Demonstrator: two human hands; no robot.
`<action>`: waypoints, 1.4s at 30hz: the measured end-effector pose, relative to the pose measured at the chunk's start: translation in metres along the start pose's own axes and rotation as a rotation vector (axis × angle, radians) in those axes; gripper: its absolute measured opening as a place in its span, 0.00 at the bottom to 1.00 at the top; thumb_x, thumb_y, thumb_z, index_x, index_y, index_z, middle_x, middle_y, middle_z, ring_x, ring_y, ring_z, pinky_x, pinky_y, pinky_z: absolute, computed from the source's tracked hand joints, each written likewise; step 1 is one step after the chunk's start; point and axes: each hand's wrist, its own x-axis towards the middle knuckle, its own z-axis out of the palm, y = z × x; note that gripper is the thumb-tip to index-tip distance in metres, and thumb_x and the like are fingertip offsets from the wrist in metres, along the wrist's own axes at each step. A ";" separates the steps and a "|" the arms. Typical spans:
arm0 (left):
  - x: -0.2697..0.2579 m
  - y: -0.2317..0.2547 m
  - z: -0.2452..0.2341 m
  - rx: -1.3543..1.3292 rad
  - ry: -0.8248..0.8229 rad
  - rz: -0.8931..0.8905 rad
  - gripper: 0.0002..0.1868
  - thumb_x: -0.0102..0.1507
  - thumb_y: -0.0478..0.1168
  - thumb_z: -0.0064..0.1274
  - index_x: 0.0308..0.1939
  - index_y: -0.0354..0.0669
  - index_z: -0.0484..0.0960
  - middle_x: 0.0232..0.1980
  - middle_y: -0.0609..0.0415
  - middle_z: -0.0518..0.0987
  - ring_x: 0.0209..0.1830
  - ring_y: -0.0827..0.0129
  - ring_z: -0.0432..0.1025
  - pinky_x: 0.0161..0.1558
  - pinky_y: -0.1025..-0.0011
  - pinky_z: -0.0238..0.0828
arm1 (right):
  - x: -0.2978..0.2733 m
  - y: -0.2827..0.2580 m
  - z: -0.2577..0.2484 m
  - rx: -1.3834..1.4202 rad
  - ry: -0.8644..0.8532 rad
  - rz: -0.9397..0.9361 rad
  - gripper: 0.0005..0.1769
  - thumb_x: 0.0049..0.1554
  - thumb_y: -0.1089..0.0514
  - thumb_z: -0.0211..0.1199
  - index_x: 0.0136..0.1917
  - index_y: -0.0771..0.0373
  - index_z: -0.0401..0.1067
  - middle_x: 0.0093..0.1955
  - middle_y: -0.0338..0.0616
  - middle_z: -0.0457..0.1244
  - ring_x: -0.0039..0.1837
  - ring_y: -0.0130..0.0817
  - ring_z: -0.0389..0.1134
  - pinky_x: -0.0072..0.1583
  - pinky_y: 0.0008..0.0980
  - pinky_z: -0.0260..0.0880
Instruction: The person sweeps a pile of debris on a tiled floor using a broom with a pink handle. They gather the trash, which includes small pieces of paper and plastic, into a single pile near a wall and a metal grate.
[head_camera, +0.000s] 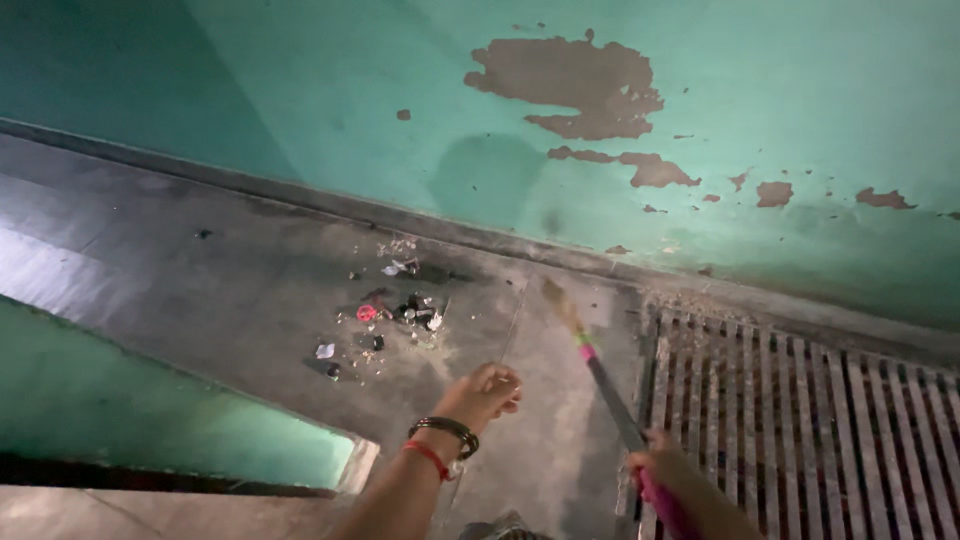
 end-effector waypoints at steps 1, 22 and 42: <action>-0.001 0.006 0.006 0.011 0.001 -0.001 0.15 0.66 0.47 0.53 0.54 0.45 0.79 0.46 0.57 0.85 0.43 0.75 0.80 0.41 0.77 0.73 | 0.007 -0.003 -0.008 0.023 0.019 0.005 0.35 0.48 0.66 0.66 0.68 0.71 0.60 0.30 0.54 0.63 0.28 0.42 0.64 0.30 0.41 0.64; 0.038 0.006 0.024 -0.040 0.048 0.011 0.14 0.66 0.46 0.51 0.53 0.45 0.79 0.46 0.56 0.85 0.43 0.74 0.81 0.40 0.76 0.72 | 0.051 -0.036 -0.042 -0.183 -0.147 0.111 0.25 0.50 0.64 0.67 0.61 0.65 0.66 0.33 0.53 0.66 0.33 0.40 0.68 0.35 0.41 0.69; 0.038 -0.001 0.007 -0.106 0.176 -0.042 0.19 0.63 0.46 0.57 0.53 0.38 0.79 0.44 0.53 0.84 0.43 0.70 0.80 0.43 0.75 0.78 | 0.165 -0.107 -0.070 -0.258 0.031 0.070 0.10 0.47 0.65 0.66 0.35 0.79 0.76 0.29 0.61 0.67 0.27 0.50 0.68 0.31 0.44 0.68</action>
